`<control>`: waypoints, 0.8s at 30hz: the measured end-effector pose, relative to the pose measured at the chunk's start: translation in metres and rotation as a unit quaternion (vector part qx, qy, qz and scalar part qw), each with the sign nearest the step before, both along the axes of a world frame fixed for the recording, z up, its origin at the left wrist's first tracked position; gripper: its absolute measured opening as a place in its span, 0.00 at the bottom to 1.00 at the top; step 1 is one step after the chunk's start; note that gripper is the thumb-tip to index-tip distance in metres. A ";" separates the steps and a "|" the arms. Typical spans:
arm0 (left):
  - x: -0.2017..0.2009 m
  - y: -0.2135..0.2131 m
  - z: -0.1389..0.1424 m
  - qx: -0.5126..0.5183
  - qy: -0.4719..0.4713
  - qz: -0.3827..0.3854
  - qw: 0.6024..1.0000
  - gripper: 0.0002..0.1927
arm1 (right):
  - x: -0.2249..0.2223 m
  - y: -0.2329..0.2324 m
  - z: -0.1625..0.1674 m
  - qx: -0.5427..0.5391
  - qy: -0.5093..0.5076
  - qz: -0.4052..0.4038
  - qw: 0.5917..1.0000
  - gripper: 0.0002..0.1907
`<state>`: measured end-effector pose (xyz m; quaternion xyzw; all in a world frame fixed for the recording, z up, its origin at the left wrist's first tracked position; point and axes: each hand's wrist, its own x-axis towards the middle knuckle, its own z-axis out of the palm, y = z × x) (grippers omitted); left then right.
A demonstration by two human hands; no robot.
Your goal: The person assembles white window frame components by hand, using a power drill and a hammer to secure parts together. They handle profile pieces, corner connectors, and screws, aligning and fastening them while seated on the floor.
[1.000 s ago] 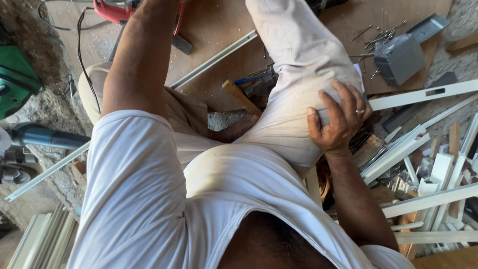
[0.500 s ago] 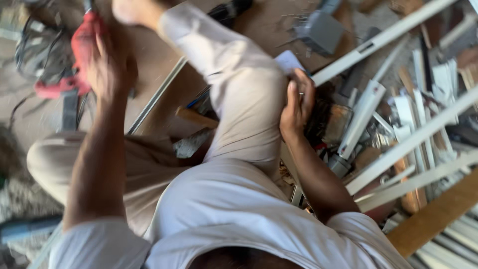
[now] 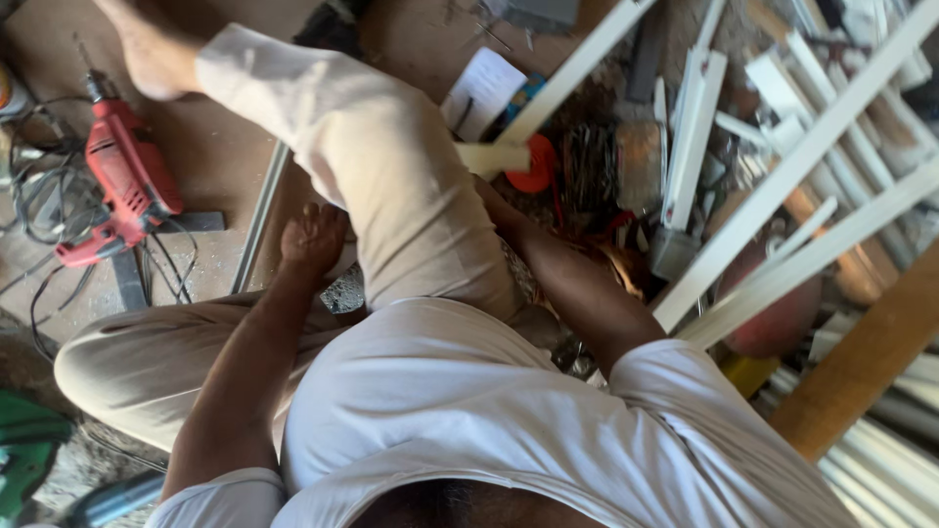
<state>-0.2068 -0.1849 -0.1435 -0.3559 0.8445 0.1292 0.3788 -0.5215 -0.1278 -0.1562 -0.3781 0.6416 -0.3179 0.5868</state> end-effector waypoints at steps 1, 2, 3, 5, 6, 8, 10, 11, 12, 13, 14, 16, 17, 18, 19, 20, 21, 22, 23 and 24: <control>-0.003 -0.003 0.000 -0.010 0.003 -0.013 1.000 0.29 | -0.002 0.001 0.001 -0.004 0.006 0.003 1.000 0.19; -0.005 -0.004 0.002 0.003 -0.004 -0.007 1.000 0.28 | -0.001 0.004 0.002 -0.010 0.012 0.009 1.000 0.18; -0.006 -0.007 0.004 0.014 -0.012 0.000 1.000 0.26 | -0.002 0.006 0.002 -0.017 0.019 0.014 1.000 0.18; -0.007 -0.008 0.009 -0.022 0.034 -0.004 0.999 0.27 | -0.003 0.010 0.000 -0.027 0.026 0.024 0.999 0.18; -0.007 -0.007 0.011 -0.068 0.090 -0.014 0.993 0.29 | -0.003 0.011 -0.002 -0.039 0.033 0.033 0.998 0.18; -0.007 -0.005 0.013 -0.158 0.208 -0.035 0.965 0.32 | -0.004 0.012 -0.008 -0.062 0.054 0.051 0.995 0.18; -0.007 -0.004 0.014 -0.239 0.326 -0.050 0.913 0.36 | -0.006 0.013 -0.016 -0.074 0.074 0.056 0.993 0.17; -0.006 -0.005 0.013 -0.194 0.286 -0.024 0.938 0.36 | -0.006 0.015 -0.020 -0.072 0.082 0.051 0.993 0.17; -0.006 -0.006 0.013 -0.149 0.243 0.002 0.958 0.35 | -0.006 0.016 -0.022 -0.049 0.062 0.039 0.996 0.17; -0.005 -0.009 0.013 -0.106 0.199 0.029 0.974 0.35 | -0.006 0.018 -0.025 -0.002 0.017 0.005 1.000 0.16; -0.003 -0.013 0.013 -0.086 0.214 0.087 0.969 0.32 | -0.007 0.021 -0.028 0.000 -0.027 0.018 0.999 0.17; -0.002 -0.018 0.014 -0.041 0.240 0.204 0.948 0.31 | -0.007 0.028 -0.030 0.026 -0.084 0.046 0.995 0.17; -0.005 -0.021 0.013 -0.032 0.204 0.193 0.959 0.31 | -0.007 0.031 -0.029 0.039 -0.111 0.062 0.991 0.17; -0.008 -0.028 0.013 -0.024 0.169 0.182 0.968 0.32 | -0.006 0.034 -0.027 0.048 -0.130 0.069 0.988 0.17; -0.012 -0.030 0.013 -0.017 0.135 0.171 0.976 0.33 | -0.005 0.035 -0.024 0.056 -0.148 0.076 0.985 0.17; -0.012 -0.029 0.013 -0.132 0.196 0.077 0.969 0.34 | -0.005 0.036 -0.020 0.062 -0.162 0.080 0.982 0.17; -0.014 -0.029 0.014 -0.243 0.251 -0.019 0.937 0.34 | -0.003 0.035 -0.016 0.065 -0.175 0.081 0.979 0.17; -0.013 -0.026 0.014 -0.348 0.299 -0.115 0.881 0.35 | -0.002 0.036 -0.011 0.069 -0.186 0.080 0.977 0.16; -0.012 -0.024 0.014 -0.277 0.290 -0.070 0.913 0.37 | -0.001 0.036 -0.006 0.072 -0.198 0.076 0.975 0.16; -0.010 -0.021 0.015 -0.205 0.279 -0.025 0.938 0.38 | -0.002 0.039 -0.001 0.078 -0.212 0.066 0.972 0.16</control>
